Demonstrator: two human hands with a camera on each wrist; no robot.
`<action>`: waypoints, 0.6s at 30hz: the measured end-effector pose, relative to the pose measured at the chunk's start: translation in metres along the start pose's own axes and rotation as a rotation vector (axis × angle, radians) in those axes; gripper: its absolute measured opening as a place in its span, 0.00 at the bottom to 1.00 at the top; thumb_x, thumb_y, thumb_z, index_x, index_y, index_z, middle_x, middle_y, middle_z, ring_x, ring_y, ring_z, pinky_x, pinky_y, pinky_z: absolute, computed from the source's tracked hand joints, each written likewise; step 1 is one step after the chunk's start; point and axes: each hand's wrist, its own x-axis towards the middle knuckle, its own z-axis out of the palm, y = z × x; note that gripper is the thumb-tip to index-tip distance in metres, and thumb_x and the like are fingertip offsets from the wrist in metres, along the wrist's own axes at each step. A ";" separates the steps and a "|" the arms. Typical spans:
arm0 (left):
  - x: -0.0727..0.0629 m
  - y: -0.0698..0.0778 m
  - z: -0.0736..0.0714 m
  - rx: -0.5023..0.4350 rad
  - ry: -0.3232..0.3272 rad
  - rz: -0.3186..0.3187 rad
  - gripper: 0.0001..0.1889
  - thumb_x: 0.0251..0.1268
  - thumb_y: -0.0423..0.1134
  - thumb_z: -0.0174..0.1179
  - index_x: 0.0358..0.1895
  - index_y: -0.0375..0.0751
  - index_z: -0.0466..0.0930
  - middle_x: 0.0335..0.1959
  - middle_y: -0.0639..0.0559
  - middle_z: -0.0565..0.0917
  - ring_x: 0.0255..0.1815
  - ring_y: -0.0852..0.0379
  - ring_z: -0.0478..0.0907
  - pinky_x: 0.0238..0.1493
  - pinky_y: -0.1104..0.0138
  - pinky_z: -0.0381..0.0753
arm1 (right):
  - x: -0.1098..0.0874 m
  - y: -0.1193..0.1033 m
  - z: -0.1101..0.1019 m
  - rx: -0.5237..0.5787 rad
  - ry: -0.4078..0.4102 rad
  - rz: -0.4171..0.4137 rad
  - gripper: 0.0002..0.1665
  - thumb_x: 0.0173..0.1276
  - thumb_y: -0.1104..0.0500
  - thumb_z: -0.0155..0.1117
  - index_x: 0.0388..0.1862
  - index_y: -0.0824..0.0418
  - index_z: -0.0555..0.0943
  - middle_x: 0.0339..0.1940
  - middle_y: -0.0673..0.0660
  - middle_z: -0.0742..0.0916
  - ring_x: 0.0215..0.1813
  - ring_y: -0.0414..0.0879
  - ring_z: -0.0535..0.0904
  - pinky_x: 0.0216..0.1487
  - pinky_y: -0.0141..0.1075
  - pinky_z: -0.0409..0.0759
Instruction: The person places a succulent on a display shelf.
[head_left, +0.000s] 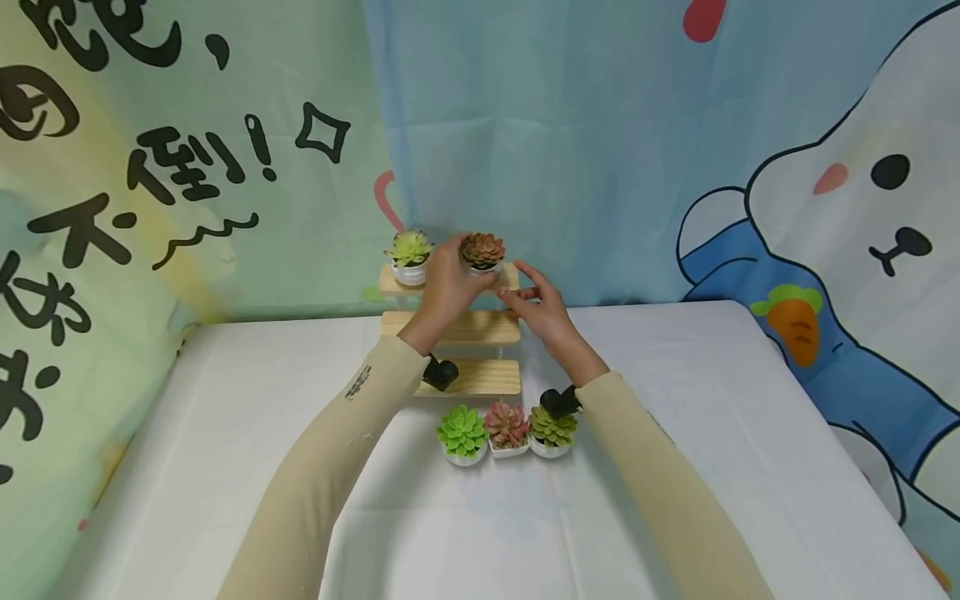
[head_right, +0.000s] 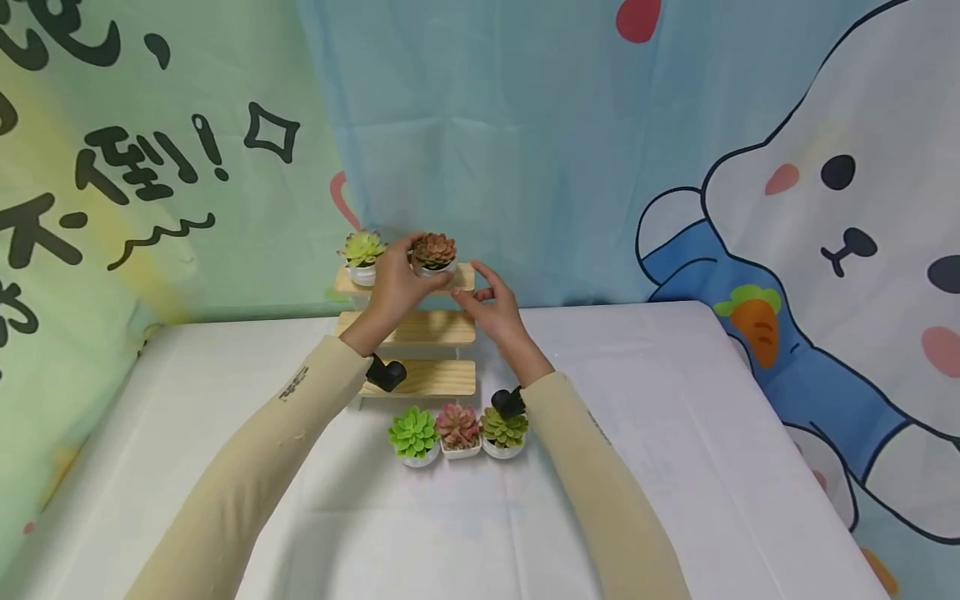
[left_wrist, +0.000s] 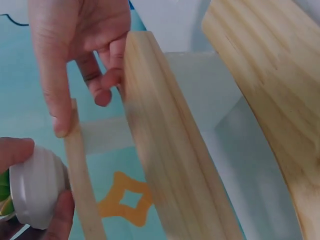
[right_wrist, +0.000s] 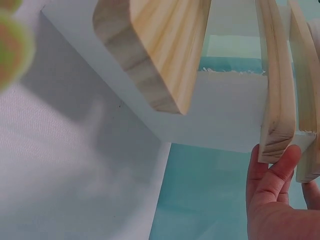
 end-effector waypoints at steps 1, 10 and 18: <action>0.001 -0.001 0.000 -0.003 0.001 -0.009 0.34 0.59 0.36 0.69 0.67 0.29 0.67 0.60 0.36 0.76 0.60 0.44 0.74 0.61 0.55 0.74 | 0.001 0.000 0.001 0.003 -0.002 -0.003 0.40 0.74 0.53 0.58 0.79 0.50 0.54 0.38 0.54 0.72 0.46 0.52 0.80 0.62 0.49 0.74; 0.003 -0.001 -0.005 0.015 -0.048 -0.048 0.34 0.61 0.38 0.68 0.67 0.30 0.66 0.61 0.37 0.76 0.61 0.44 0.74 0.60 0.56 0.75 | 0.000 -0.005 0.004 0.019 -0.007 0.001 0.40 0.74 0.55 0.58 0.80 0.50 0.53 0.37 0.54 0.71 0.59 0.63 0.73 0.62 0.48 0.75; 0.007 -0.001 -0.002 0.026 -0.063 -0.091 0.35 0.62 0.41 0.67 0.68 0.29 0.64 0.62 0.36 0.75 0.61 0.43 0.74 0.61 0.55 0.74 | -0.001 -0.005 0.001 0.036 -0.005 -0.002 0.40 0.74 0.55 0.59 0.80 0.50 0.53 0.36 0.54 0.70 0.62 0.63 0.70 0.63 0.49 0.74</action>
